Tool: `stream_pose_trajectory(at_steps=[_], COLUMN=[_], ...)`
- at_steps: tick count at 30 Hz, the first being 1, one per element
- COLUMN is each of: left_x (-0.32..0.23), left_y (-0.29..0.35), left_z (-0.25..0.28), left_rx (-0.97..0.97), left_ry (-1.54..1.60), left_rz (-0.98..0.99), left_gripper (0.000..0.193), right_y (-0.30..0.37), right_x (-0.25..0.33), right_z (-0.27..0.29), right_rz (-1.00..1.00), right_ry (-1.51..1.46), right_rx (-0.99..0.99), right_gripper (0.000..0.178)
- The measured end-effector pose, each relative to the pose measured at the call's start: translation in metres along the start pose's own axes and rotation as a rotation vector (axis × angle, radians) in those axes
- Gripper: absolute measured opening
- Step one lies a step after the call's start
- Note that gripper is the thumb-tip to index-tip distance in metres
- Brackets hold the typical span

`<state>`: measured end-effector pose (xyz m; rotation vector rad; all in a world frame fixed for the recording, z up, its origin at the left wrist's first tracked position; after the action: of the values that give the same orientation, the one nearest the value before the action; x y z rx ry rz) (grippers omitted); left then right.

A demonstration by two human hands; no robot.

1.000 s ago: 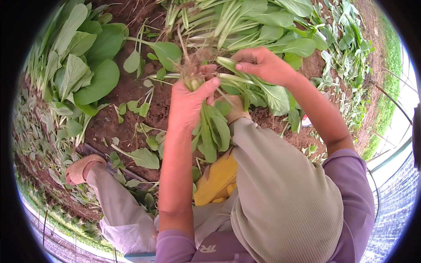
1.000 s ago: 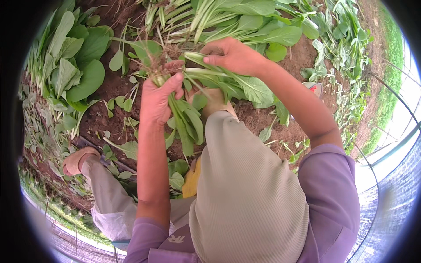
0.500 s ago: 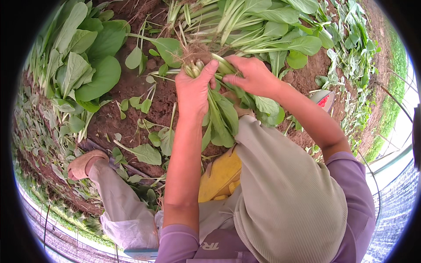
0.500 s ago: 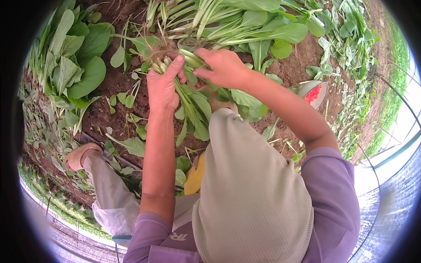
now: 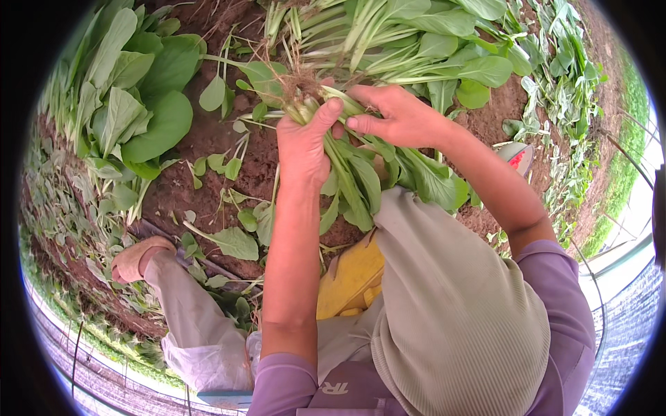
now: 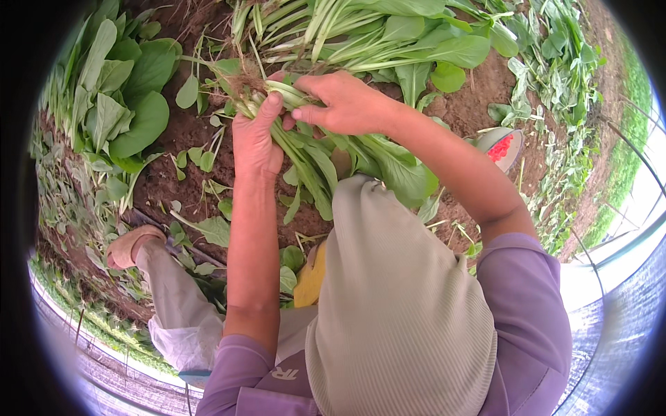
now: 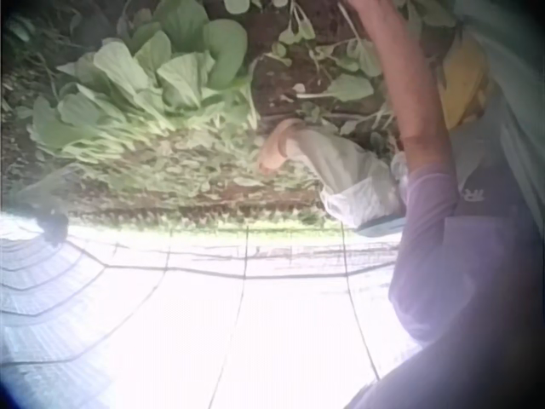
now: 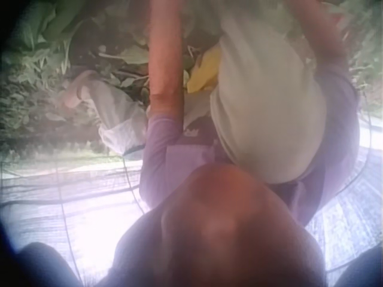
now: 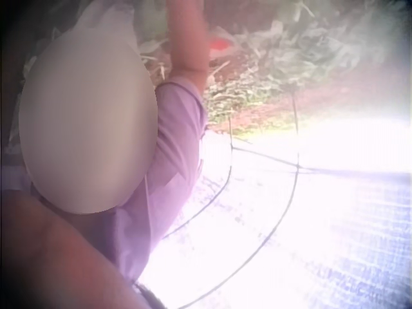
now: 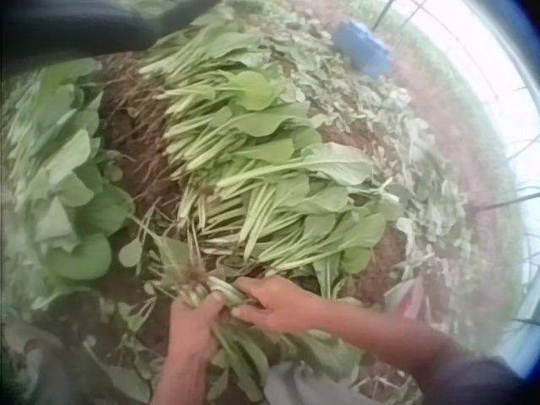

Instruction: The person harvests leafy green vegetables by pulling them from the soil, gathers them into bundles, and ties them with rubber bands. The person works in a garden bed, repeatedly picking vegetables and organizing them into neat bunches.

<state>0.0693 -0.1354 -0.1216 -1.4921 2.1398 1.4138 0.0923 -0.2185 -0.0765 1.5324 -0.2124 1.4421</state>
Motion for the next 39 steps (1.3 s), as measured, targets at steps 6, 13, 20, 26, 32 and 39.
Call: stream_pose_trajectory(at_steps=[6,13,20,26,32,39], left_x=[-0.003,-0.015,-0.028,-0.045,-0.069,-0.095], left_y=[-0.002,0.008,0.03,0.054,0.089,0.098], left_z=[-0.002,0.001,-0.016,-0.026,-0.038,-0.036], left_rx=[-0.02,0.086,0.367,0.553,0.806,0.813], left_ry=[-0.092,0.045,0.067,-0.1,-0.095,0.138], left_rz=[-0.041,-0.058,-0.13,-0.187,-0.231,-0.303], left_gripper=[0.03,0.014,0.021,0.031,0.031,0.031], right_y=[-0.003,-0.011,-0.015,-0.029,-0.026,-0.023], right_x=[0.001,-0.047,-0.08,-0.077,-0.076,-0.085], right_z=[-0.003,0.026,-0.016,-0.026,-0.023,-0.029], right_rz=[-0.006,-0.17,-0.277,-0.232,-0.175,-0.285], right_ry=[0.302,0.026,0.495,0.719,0.619,-0.299], right_rx=[-0.137,-0.177,-0.05,-0.144,-0.156,0.069], right_gripper=[0.03,0.029,0.031,0.027,0.023,0.023])
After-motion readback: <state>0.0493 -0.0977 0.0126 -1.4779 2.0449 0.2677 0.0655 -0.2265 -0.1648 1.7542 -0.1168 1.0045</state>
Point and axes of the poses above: each hand's wrist, its own y-axis away from the middle knuckle, its own z-axis out of the back of the hand, x = y × z, the point moved 10 cm from there along -y, towards the middle knuckle, and after that the axes turned 6 degrees about -z, right-handed, at the moved point
